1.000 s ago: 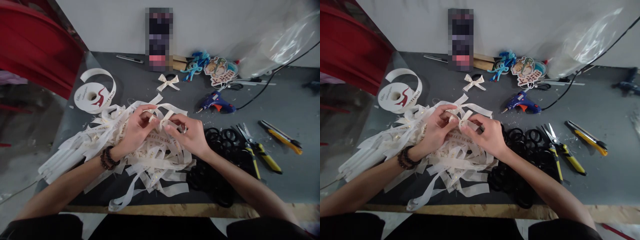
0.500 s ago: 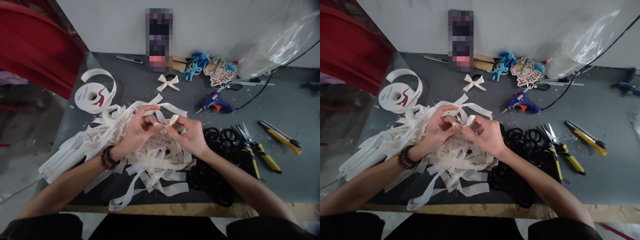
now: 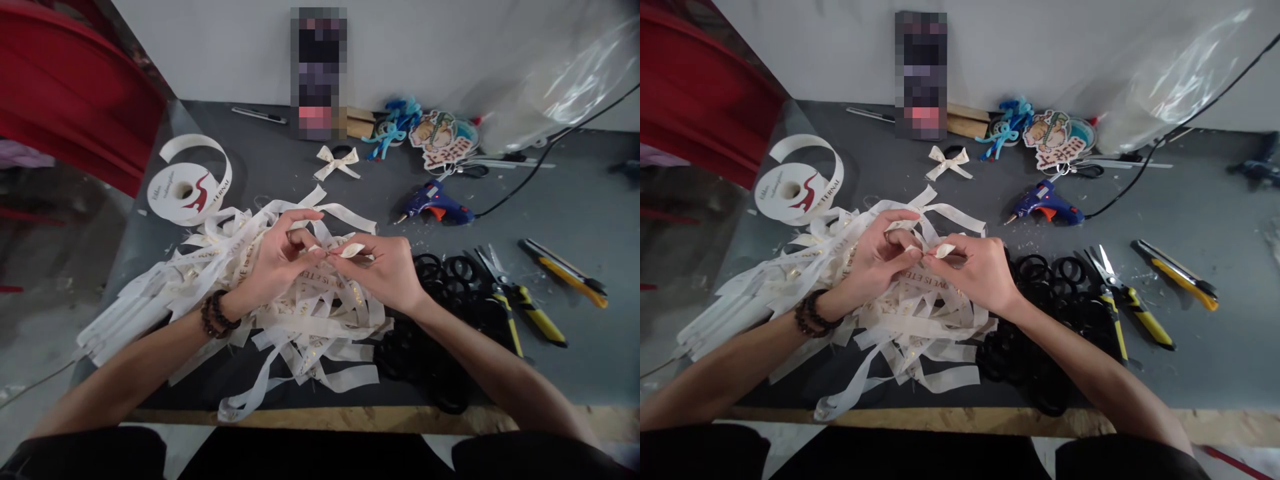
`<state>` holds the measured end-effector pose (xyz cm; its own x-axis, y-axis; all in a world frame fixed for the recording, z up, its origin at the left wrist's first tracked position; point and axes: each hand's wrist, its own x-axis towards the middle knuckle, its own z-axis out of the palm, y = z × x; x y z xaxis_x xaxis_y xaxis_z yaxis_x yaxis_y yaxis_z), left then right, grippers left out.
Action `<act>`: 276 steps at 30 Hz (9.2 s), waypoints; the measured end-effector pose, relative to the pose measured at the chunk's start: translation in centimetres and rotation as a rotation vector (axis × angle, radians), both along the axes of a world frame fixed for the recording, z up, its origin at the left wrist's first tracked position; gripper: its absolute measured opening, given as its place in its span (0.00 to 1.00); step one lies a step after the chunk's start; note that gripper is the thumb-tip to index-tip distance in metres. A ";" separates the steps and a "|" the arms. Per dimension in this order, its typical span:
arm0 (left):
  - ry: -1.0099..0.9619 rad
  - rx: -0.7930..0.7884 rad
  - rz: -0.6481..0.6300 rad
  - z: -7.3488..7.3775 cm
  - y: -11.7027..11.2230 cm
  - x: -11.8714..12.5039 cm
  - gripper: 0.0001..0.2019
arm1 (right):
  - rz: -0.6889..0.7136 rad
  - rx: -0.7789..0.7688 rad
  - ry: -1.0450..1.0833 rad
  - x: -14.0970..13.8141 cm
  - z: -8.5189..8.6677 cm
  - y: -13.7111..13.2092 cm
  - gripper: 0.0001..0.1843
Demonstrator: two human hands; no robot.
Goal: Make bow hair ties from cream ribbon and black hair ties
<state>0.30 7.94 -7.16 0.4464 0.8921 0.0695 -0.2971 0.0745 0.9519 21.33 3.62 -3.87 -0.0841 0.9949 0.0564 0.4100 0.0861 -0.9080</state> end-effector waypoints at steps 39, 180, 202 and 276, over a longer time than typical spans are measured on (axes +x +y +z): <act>0.057 0.149 0.136 0.4 -0.6 0.0 0.33 | -0.025 0.000 0.112 -0.8 -1.0 -0.5 0.12; 0.401 0.408 -0.198 0.9 0.3 -0.1 0.18 | -0.075 0.968 -0.871 -0.1 -1.5 -0.3 0.04; 0.218 0.454 0.201 -0.6 0.1 -0.3 0.38 | -0.026 0.010 0.216 -0.7 -0.5 0.0 0.07; 0.186 0.193 -0.080 0.1 0.4 -0.2 0.06 | -0.160 0.455 -0.193 -1.3 -0.5 -0.9 0.07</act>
